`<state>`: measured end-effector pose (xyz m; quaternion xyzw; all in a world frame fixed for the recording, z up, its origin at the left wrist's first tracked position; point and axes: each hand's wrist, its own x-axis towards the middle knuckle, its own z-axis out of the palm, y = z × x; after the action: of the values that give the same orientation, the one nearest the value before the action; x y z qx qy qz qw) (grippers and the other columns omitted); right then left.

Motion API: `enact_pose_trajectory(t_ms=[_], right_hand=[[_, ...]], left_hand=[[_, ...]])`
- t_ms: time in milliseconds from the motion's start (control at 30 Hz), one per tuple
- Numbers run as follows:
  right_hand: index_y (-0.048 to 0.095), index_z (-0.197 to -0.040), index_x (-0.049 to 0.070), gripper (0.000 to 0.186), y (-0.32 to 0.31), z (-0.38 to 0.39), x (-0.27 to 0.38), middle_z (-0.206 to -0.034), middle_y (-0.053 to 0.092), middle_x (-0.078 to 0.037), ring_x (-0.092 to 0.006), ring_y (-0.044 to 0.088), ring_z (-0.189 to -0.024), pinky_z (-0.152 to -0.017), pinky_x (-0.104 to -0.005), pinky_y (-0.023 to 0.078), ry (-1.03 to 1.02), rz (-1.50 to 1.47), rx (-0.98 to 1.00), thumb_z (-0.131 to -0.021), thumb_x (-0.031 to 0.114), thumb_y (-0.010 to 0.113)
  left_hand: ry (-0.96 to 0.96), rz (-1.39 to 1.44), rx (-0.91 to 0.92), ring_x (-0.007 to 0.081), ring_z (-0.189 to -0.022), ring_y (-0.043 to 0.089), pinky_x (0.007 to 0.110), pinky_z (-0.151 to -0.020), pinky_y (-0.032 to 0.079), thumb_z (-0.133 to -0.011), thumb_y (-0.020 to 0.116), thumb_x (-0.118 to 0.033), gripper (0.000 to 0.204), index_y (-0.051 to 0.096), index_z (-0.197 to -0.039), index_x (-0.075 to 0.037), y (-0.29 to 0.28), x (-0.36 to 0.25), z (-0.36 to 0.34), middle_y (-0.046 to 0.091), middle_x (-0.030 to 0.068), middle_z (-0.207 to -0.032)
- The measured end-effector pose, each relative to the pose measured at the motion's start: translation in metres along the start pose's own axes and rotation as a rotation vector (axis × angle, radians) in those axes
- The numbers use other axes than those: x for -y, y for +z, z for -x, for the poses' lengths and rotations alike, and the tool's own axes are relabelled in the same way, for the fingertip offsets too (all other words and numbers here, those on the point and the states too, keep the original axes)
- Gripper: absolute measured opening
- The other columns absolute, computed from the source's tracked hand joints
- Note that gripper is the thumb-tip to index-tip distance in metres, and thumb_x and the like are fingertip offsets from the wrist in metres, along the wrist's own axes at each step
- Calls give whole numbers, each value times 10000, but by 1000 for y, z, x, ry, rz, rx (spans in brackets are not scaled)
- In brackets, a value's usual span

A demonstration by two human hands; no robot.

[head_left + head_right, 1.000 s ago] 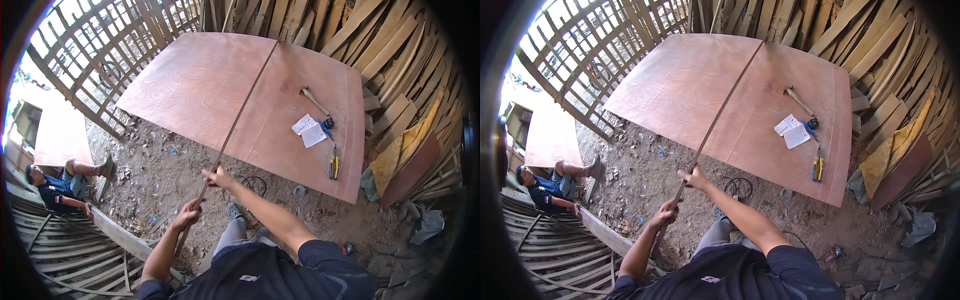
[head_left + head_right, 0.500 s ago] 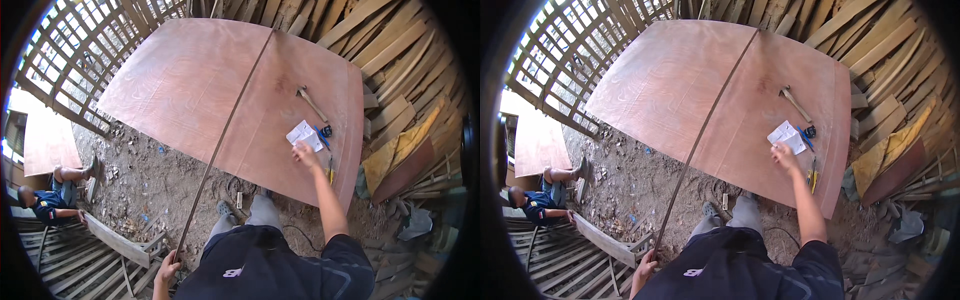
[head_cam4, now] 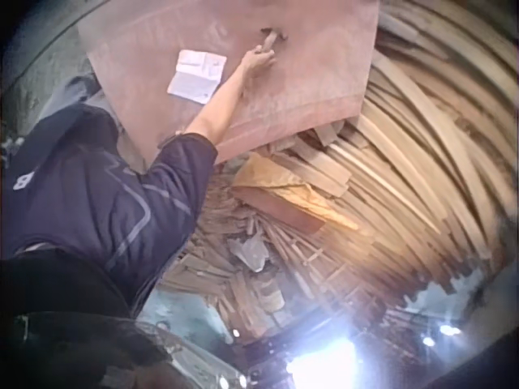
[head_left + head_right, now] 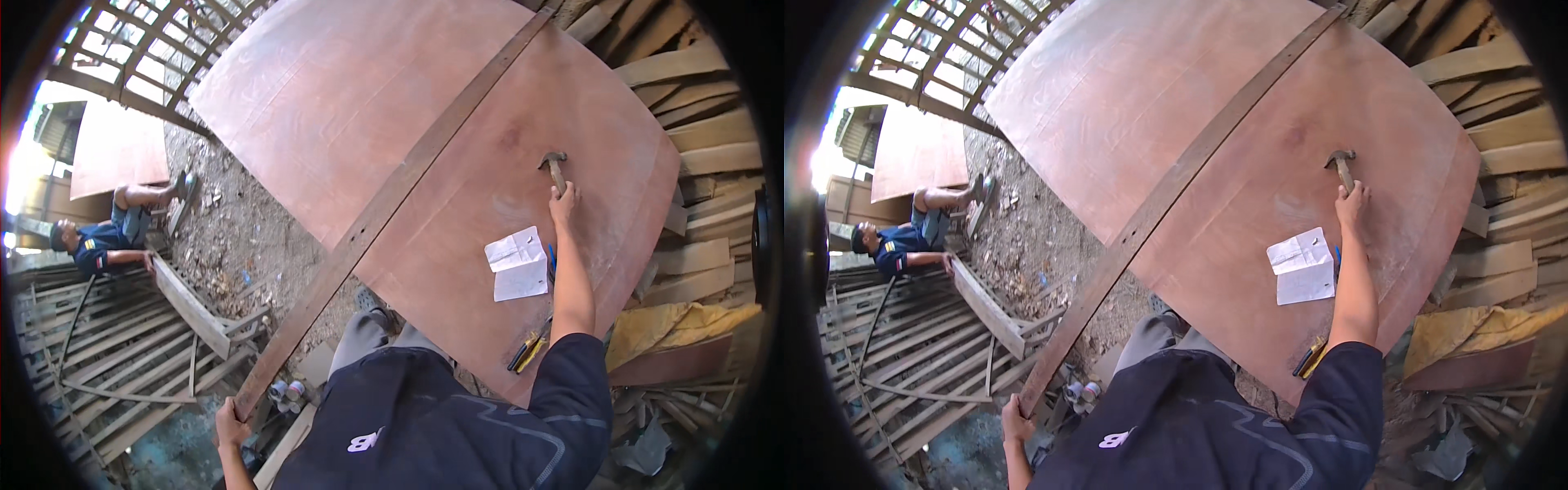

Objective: The person works on a wooden strip on a plywood board using pliers and a hammer, moves the wooden strip, and measures wooden boards with a measuring tape and a pencil.

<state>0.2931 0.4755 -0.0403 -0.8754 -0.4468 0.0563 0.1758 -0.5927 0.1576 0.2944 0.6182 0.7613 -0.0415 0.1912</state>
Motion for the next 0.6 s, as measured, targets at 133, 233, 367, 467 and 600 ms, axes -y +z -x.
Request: enact_pose_trajectory(t_ms=[133, 233, 367, 467, 600], right_hand=[[614, -1179, 13, 343, -21, -10, 23, -1165, 657, -280, -447, 639, -1103, -896, -529, 502, -66, -45, -87, -1007, 309, 626], [621, -1111, 9, 342, -67, -13, 93, -971, 689, -251, -447, 676, -932, -788, -537, 508, -138, -271, -36, -1054, 339, 547], [595, -1104, 3, 360, -107, -16, 197, -847, 689, -256, -487, 676, -840, -706, -568, 497, -366, -372, 161, -1085, 342, 475], [570, -1111, 11, 316, -103, -35, 233, -849, 675, -276, -506, 661, -852, -694, -584, 486, -585, -264, 111, -1085, 316, 490], [547, -1116, 23, 265, -122, -35, 275, -839, 663, -295, -531, 643, -821, -667, -608, 474, -729, -253, 45, -1078, 283, 518]], left_hand=[[-18, -49, -41, 475, -701, 556, 446, -617, 453, -631, 702, -37, 293, 494, -836, -27, -9, -17, 5, 555, 222, -734], [-13, -53, -88, 480, -698, 536, 456, -611, 442, -635, 685, -34, 276, 491, -831, -30, -15, -25, 4, 533, 219, -725], [58, -64, -173, 483, -665, 485, 458, -589, 410, -652, 631, -21, 232, 459, -808, -22, -7, -21, -8, 458, 228, -696], [35, -41, -170, 480, -642, 458, 465, -570, 378, -667, 601, -26, 216, 430, -799, -22, 3, -8, -8, 410, 238, -685], [-21, -39, -136, 480, -633, 452, 470, -564, 375, -672, 629, -55, 235, 429, -790, -23, 1, -9, -7, 411, 233, -671]])
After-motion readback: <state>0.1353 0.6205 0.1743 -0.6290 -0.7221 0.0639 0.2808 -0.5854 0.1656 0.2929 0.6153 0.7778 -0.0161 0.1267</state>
